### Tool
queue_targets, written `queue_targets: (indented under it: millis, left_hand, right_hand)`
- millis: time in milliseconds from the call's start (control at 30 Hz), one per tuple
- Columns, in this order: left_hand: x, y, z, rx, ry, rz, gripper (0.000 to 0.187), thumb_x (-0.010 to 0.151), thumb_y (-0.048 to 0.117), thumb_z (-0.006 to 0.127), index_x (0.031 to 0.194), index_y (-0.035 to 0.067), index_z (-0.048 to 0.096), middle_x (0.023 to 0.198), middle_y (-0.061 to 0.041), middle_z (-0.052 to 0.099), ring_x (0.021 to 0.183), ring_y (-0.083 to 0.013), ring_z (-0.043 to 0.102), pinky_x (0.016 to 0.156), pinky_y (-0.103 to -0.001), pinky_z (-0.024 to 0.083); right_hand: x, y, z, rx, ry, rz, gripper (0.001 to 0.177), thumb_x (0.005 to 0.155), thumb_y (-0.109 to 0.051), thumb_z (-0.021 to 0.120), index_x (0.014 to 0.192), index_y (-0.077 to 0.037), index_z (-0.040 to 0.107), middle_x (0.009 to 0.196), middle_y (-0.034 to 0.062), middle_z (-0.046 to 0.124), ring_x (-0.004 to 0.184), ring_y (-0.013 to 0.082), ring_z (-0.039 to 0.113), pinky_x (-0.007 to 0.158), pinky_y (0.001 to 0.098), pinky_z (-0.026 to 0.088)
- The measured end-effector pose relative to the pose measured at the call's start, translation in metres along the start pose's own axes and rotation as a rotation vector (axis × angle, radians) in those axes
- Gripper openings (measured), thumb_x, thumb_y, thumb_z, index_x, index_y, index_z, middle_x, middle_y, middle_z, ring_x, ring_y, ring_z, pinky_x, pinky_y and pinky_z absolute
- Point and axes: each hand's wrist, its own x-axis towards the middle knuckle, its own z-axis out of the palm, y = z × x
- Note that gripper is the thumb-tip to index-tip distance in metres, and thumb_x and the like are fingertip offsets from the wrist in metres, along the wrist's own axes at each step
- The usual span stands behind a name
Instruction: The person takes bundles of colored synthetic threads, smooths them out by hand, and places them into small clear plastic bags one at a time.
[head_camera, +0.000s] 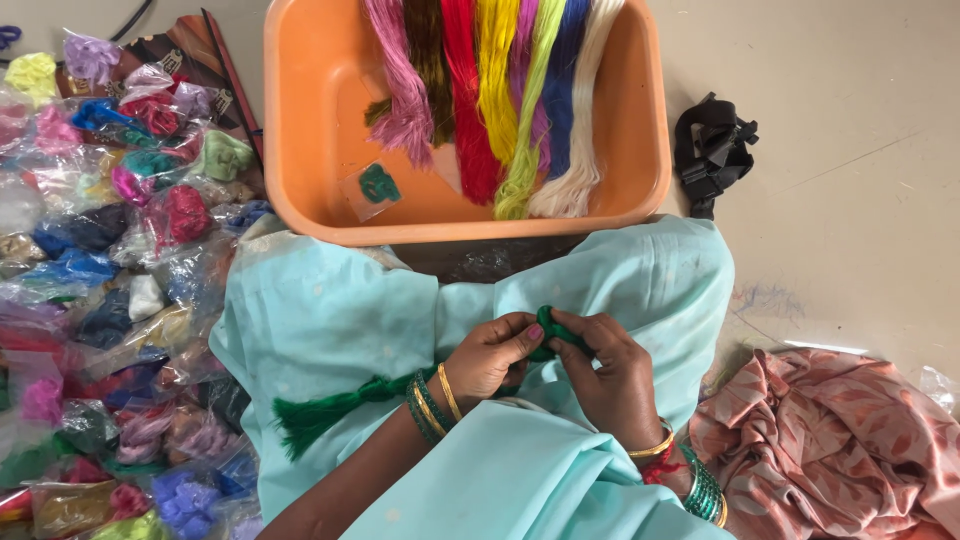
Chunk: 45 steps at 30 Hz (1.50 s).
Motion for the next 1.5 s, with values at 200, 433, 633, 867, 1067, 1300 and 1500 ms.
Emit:
queue_targets:
  millis: [200,433,633,867,1067,1300,1500]
  left_hand:
    - [-0.009,0.008,0.003,0.389,0.035,0.338,0.021,0.098,0.017,0.071,0.114,0.005,0.065,0.099,0.001,0.065,0.084,-0.0106,0.058,0.074,-0.027,0.048]
    - [-0.019,0.03,0.027,0.952,0.337,0.585,0.007,0.084,0.0,0.073,0.087,0.004,0.068,0.091,-0.01,0.065,0.078,-0.0288,0.067,0.068,-0.037,0.054]
    - [-0.017,0.041,0.016,0.999,0.167,0.662,0.025,0.079,0.005,0.078,0.101,0.006,0.067,0.102,-0.011,0.062,0.091,-0.032,0.065,0.077,-0.039,0.054]
    - [-0.025,0.035,-0.025,1.318,0.153,0.509,0.065,0.068,0.013,0.082,0.127,0.011,0.053,0.113,-0.01,0.061,0.105,-0.0357,0.061,0.083,-0.046,0.052]
    - [-0.03,0.027,-0.05,1.462,0.137,0.3,0.026,0.09,0.018,0.068,0.112,0.015,0.056,0.108,-0.01,0.07,0.097,-0.0368,0.067,0.08,-0.048,0.052]
    - [-0.035,0.033,-0.075,1.416,0.184,0.359,0.015,0.094,0.015,0.063,0.109,0.011,0.06,0.097,-0.013,0.073,0.092,-0.0376,0.068,0.077,-0.047,0.052]
    - [-0.048,0.051,-0.08,0.9,0.113,0.404,0.018,0.098,0.009,0.063,0.115,0.008,0.061,0.089,-0.004,0.069,0.078,-0.0166,0.066,0.065,-0.033,0.052]
  right_hand:
    - [0.008,-0.006,-0.028,-0.202,0.066,-0.121,0.035,0.084,0.009,0.064,0.113,-0.007,0.073,0.096,0.01,0.065,0.082,0.0227,0.069,0.073,0.0308,0.056]
    - [0.003,0.001,-0.046,-0.398,0.046,-0.211,0.032,0.08,0.011,0.061,0.106,-0.005,0.071,0.1,0.011,0.065,0.091,0.0297,0.068,0.079,0.0346,0.056]
    - [0.004,0.01,-0.061,-0.284,-0.057,-0.084,0.031,0.081,0.011,0.06,0.106,-0.005,0.069,0.098,0.0117,0.064,0.088,0.027,0.069,0.078,0.0318,0.055]
    - [0.006,0.035,-0.131,-0.244,0.013,-0.059,0.029,0.086,0.014,0.056,0.108,0.0,0.065,0.097,0.007,0.063,0.089,0.0155,0.063,0.081,0.0269,0.051]
    - [-0.003,0.039,-0.142,-0.077,0.16,0.18,0.02,0.102,0.007,0.054,0.116,0.001,0.067,0.094,0.0043,0.068,0.083,0.0072,0.059,0.074,0.0223,0.047]
    - [-0.017,0.095,-0.159,-0.233,0.324,0.092,0.023,0.101,0.008,0.054,0.119,0.004,0.068,0.099,0.0043,0.069,0.086,0.0086,0.065,0.078,0.0236,0.054]
    - [-0.023,0.151,-0.163,0.024,0.288,0.287,0.017,0.101,0.005,0.06,0.115,0.003,0.071,0.091,0.0043,0.068,0.079,0.0098,0.061,0.073,0.0251,0.051]
